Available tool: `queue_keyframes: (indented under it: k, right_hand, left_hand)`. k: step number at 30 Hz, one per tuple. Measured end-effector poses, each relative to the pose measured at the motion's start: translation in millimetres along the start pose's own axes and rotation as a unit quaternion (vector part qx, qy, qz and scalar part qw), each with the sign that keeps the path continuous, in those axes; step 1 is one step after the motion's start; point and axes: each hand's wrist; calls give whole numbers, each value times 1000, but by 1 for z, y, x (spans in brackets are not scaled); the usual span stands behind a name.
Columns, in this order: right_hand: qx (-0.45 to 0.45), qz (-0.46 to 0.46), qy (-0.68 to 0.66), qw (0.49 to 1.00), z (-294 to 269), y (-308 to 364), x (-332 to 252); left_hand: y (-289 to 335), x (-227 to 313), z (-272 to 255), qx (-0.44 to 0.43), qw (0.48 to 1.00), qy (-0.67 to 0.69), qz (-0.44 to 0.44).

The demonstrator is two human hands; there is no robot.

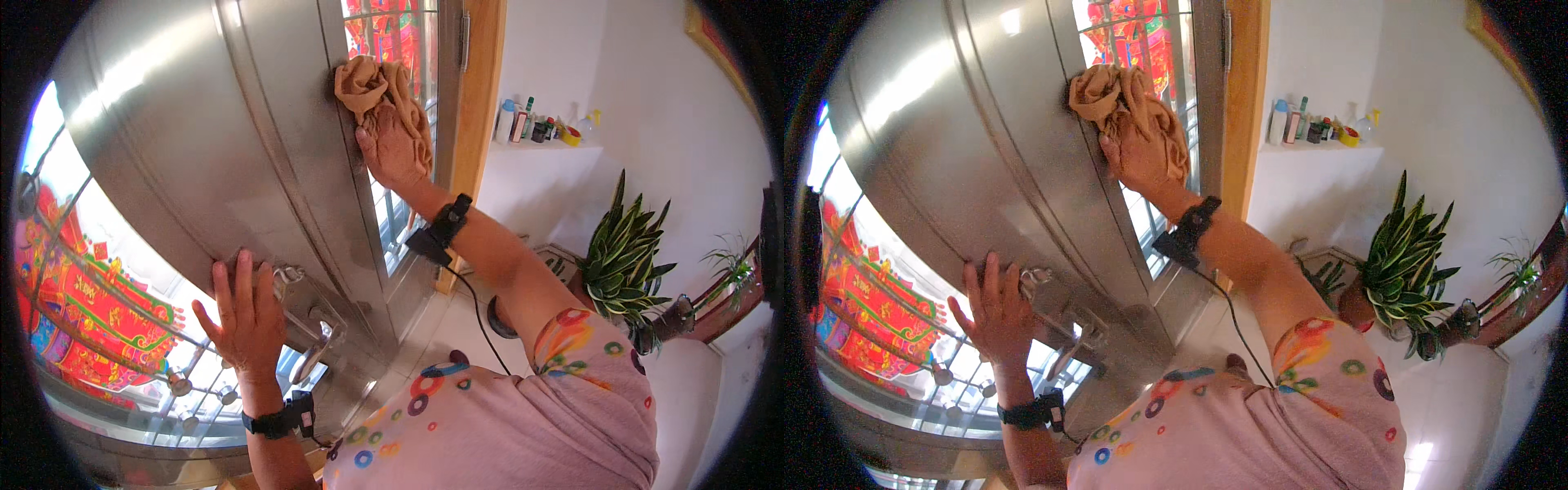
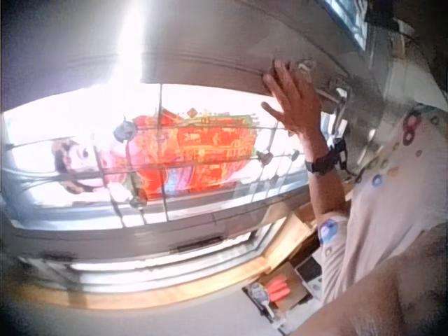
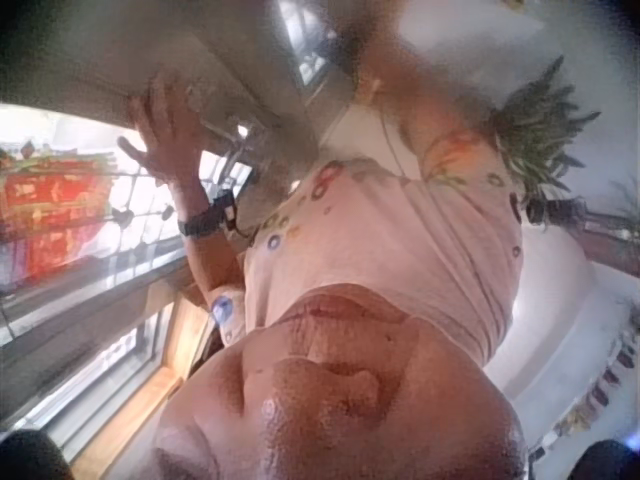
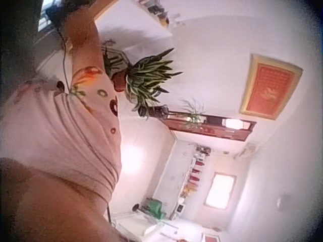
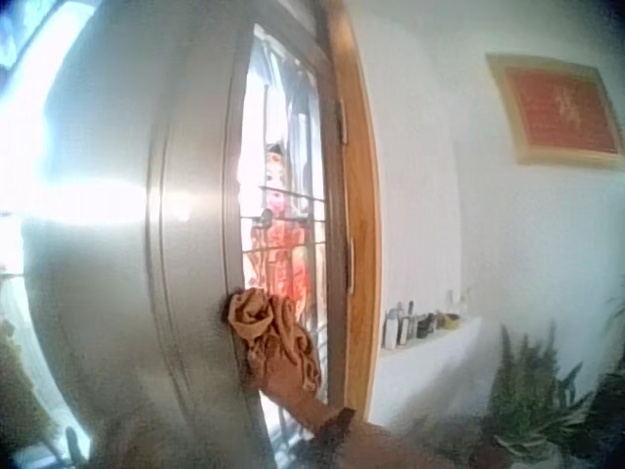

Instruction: Wiping down a metallic door and window frame with a dry cloth.

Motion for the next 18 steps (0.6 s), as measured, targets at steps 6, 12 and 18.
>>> queue_keyframes:
  k: [6, 12, 18]
  right_hand:
    - [-25, -171, -39, 984, -7, -33, 63]
    - [7, -169, -67, 983, -22, -70, 140]
    - [91, -147, -30, 984, -35, -110, 224]
  left_hand:
    - [4, -5, 2, -12, 996, -89, -19]
    - [8, -7, 3, 49, 996, -62, -32]
    - [6, -5, 10, 22, 987, -147, -57]
Point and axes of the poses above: each hand's wrist, its own y-axis away from the middle knuckle, its own z-axis out of the palm, x = y × z, and after that the axes turned 15 degrees about -x, right-handed
